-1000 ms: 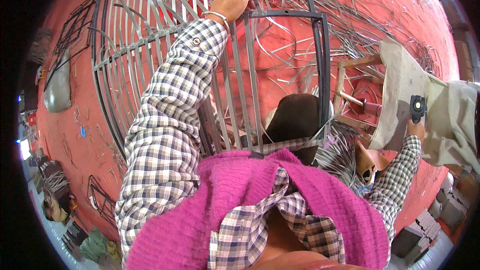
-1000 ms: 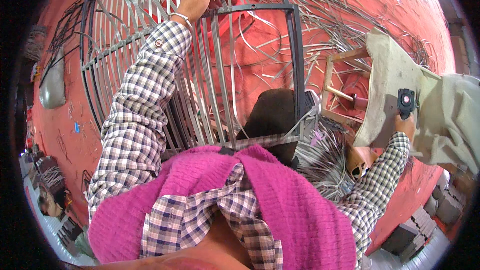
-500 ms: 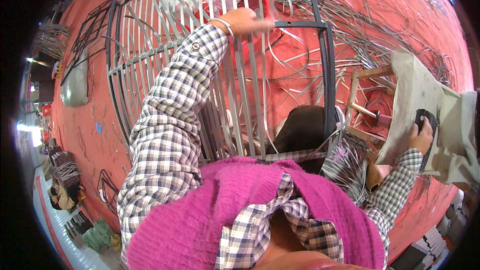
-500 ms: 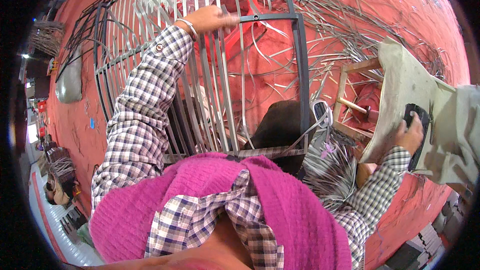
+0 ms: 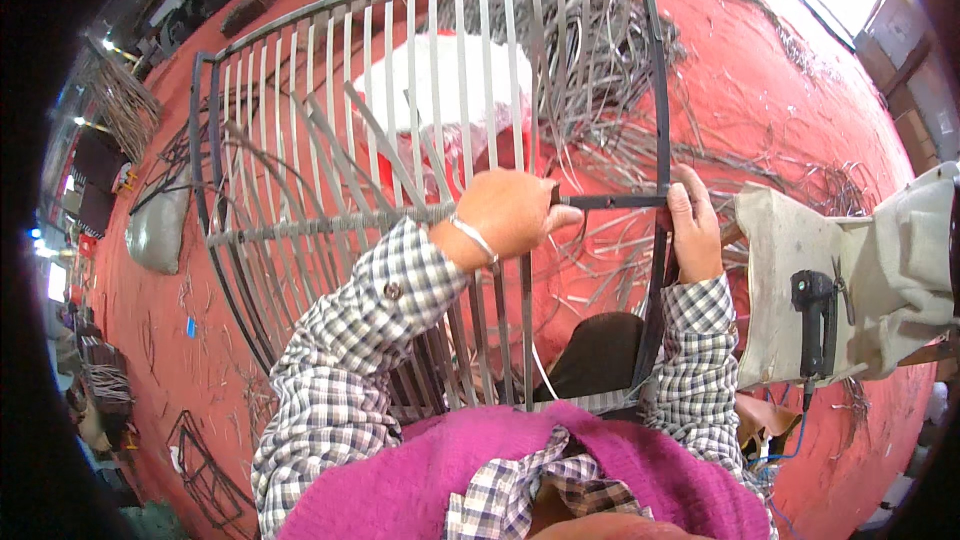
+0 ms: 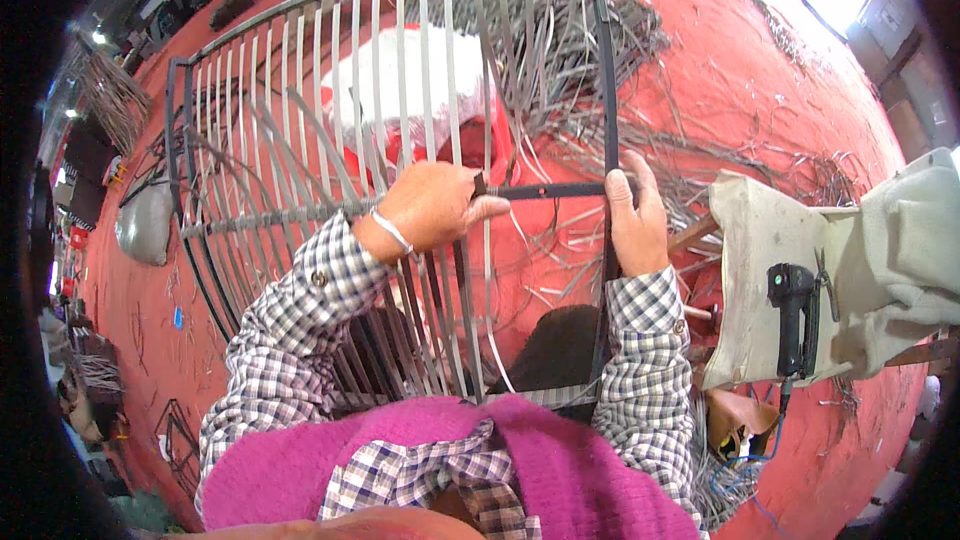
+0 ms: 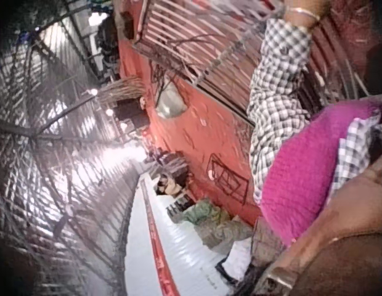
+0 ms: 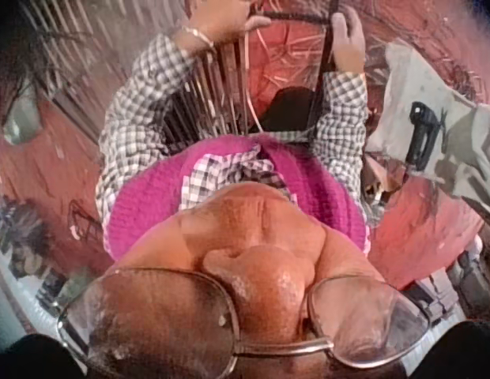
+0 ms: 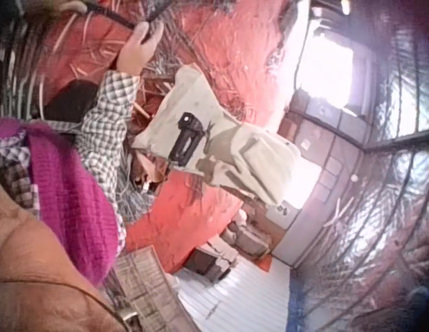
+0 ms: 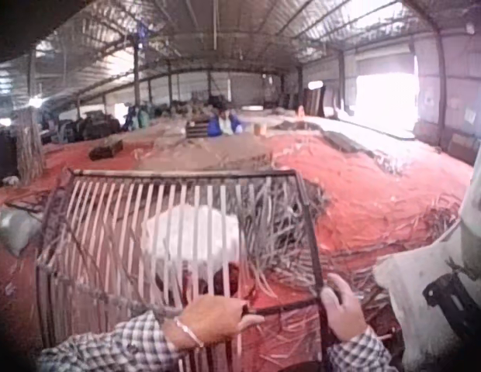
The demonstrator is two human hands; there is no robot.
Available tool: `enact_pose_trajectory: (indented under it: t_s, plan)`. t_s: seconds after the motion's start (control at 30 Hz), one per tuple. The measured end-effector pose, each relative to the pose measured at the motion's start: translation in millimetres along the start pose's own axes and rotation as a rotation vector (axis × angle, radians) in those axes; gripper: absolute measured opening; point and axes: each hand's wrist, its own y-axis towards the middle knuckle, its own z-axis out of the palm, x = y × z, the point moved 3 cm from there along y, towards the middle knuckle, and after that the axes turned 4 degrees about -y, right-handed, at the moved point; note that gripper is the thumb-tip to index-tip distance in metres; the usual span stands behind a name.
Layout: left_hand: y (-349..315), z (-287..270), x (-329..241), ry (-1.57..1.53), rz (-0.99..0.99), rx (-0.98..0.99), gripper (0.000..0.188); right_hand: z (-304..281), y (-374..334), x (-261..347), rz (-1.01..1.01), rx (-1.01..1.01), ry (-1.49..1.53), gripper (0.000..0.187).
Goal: The person walks to a metal frame on the floor and begins assembling it by hand. They insert thin metal rods into the frame and secure them using a handheld power tool. The person repeatedly positions and fastens rods along the frame's length.
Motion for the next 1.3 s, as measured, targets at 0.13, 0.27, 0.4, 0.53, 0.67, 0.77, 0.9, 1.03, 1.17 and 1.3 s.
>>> enact_pose_trajectory:
  t_s: [0.13, 0.27, 0.4, 0.53, 0.67, 0.77, 0.9, 1.03, 1.17, 1.3]
  plan:
    - [-23.1, -13.7, -18.7, -0.141, 0.03, -0.017, 0.037, -5.1, -0.1, -2.0, -0.176, -0.004, -0.027, 0.025]
    - [-22.3, -88.0, -24.2, -0.266, 0.254, -0.05, 0.034, -12.8, -26.1, -12.5, -0.019, -0.164, 0.231, 0.025]
    - [25.6, -205.8, -22.7, 0.61, 0.638, -1.046, 0.028, -12.1, -39.6, -5.4, -0.111, -0.11, 0.294, 0.025]
    - [38.9, -229.9, -16.8, 0.468, 0.485, -0.84, 0.024, -16.5, -48.5, 18.2, -0.134, -0.072, 0.323, 0.025]
    - [36.5, -230.9, -32.4, 0.459, 0.454, -0.784, 0.025, -39.6, -51.4, 78.7, -0.531, -0.179, -0.428, 0.016]
    - [41.2, -229.3, -35.7, 0.462, 0.387, -0.763, 0.024, -50.7, -42.6, 124.6, -0.679, -0.26, -0.385, 0.021]
    - [47.8, -228.5, -35.0, 0.556, 0.322, -0.787, 0.029, 19.9, -4.2, 164.8, -0.976, 0.28, -0.185, 0.026]
    - [44.8, -228.1, -40.1, 0.624, 0.316, -0.776, 0.032, 82.2, 69.0, 186.8, -0.811, -0.002, -0.245, 0.049]
    - [39.5, -228.2, -41.7, 0.65, 0.328, -0.806, 0.035, 98.4, 87.5, 198.7, -0.718, -0.04, -0.046, 0.058]
    - [37.6, -229.5, -36.3, 0.632, 0.298, -0.781, 0.032, 86.5, 59.0, 194.0, -0.78, -0.005, 0.226, 0.056]
